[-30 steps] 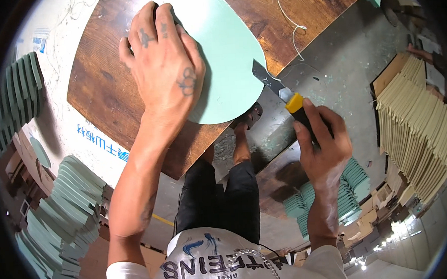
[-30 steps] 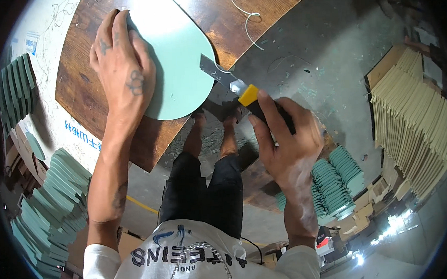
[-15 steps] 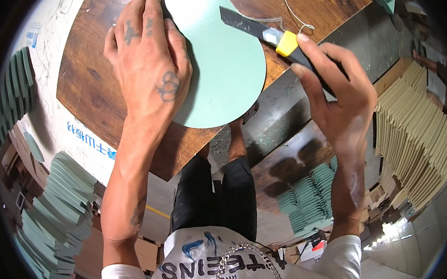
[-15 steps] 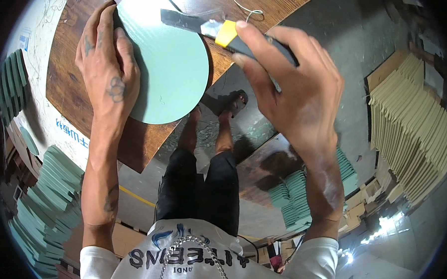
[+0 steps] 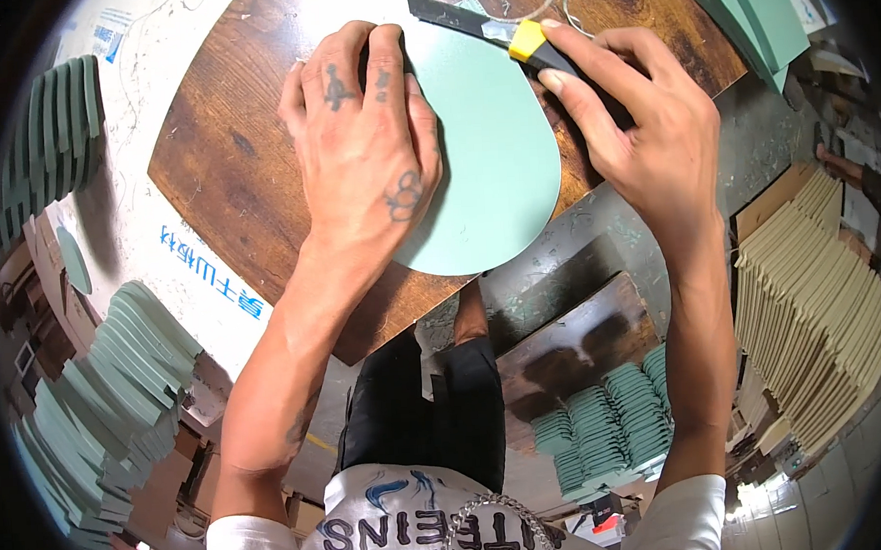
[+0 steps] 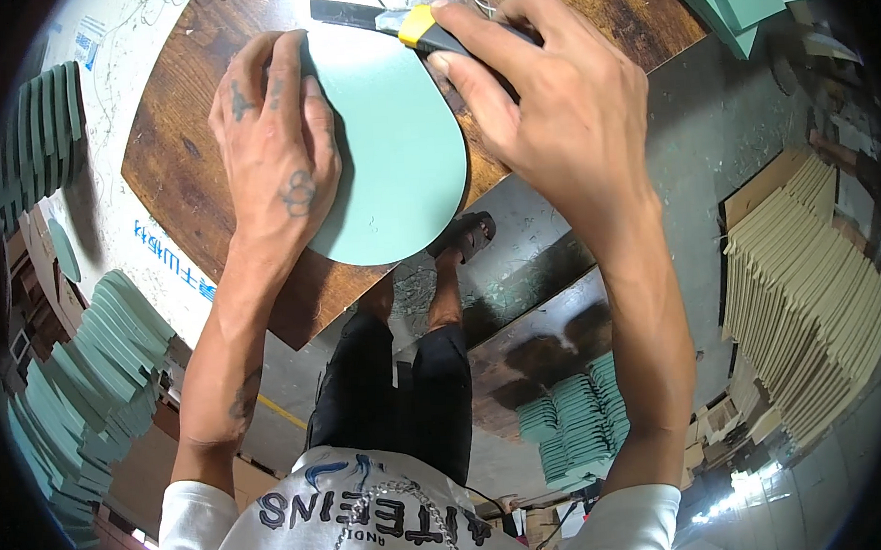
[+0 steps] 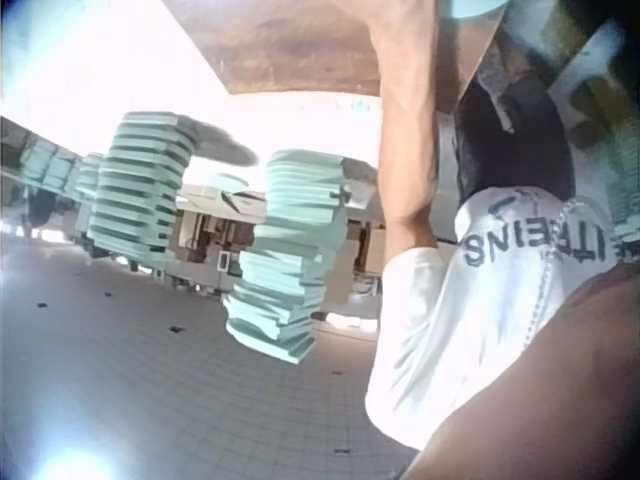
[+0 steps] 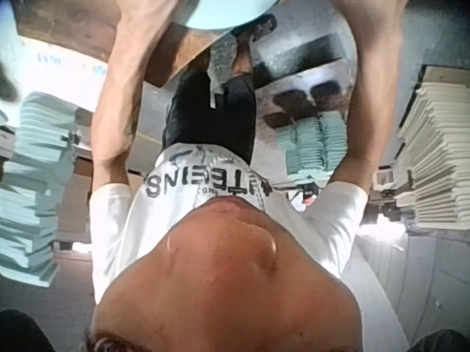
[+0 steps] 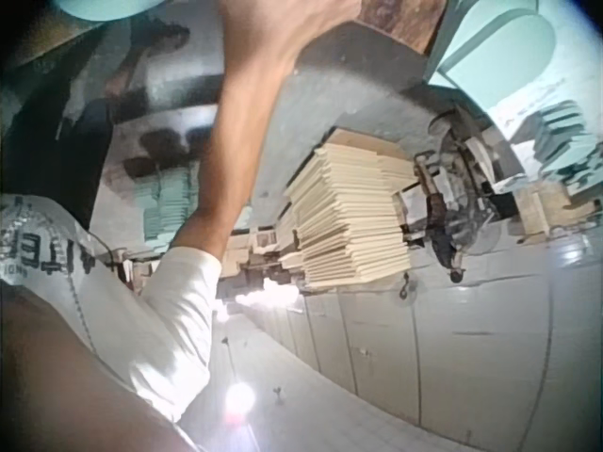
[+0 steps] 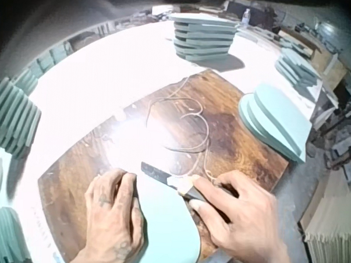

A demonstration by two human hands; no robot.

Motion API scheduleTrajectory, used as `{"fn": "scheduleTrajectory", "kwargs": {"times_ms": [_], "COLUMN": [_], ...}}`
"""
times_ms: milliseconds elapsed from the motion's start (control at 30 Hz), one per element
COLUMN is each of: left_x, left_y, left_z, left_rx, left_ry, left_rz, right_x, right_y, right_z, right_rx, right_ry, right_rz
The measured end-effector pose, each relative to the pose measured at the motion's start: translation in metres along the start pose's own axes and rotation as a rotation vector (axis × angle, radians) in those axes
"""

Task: The person is trimming the excess material from the edges of green foam pieces using a utility knife.

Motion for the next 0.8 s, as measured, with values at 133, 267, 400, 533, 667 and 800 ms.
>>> {"fn": "scheduleTrajectory", "kwargs": {"times_ms": [133,267,400,533,667,800], "left_x": [0.0,0.003,0.0,0.008,0.002,0.009], "left_y": [-0.001,0.005,0.006,0.004,0.005,-0.006], "left_z": [-0.001,-0.001,0.005,0.011,0.009,0.008], "left_rx": [0.031,-0.003,-0.015,-0.011,-0.244,-0.409], "left_ry": [0.026,0.02,0.044,-0.002,0.038,-0.083], "left_rz": [0.002,-0.035,-0.064,-0.128,-0.24,-0.293], "right_x": [-0.003,-0.018,0.0,0.015,0.033,-0.009], "right_y": [-0.013,-0.024,-0.053,0.013,0.15,0.268], "right_z": [0.0,0.014,0.027,0.006,-0.044,-0.115], "right_rx": [0.006,0.037,-0.124,-0.286,-0.843,-1.197], "right_ry": [0.046,0.17,-0.045,-0.087,-0.388,-0.934], "right_rz": [-0.017,0.068,0.1,0.305,0.36,0.659]}}
Point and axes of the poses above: each hand's wrist, its own y-axis away from the middle knuckle, its own x-axis out of the back of the hand, z = x × y, the point moved 3 cm from there along -y, towards the middle knuckle, and after that the axes turned 9 degrees about x, right-handed, at the moved point
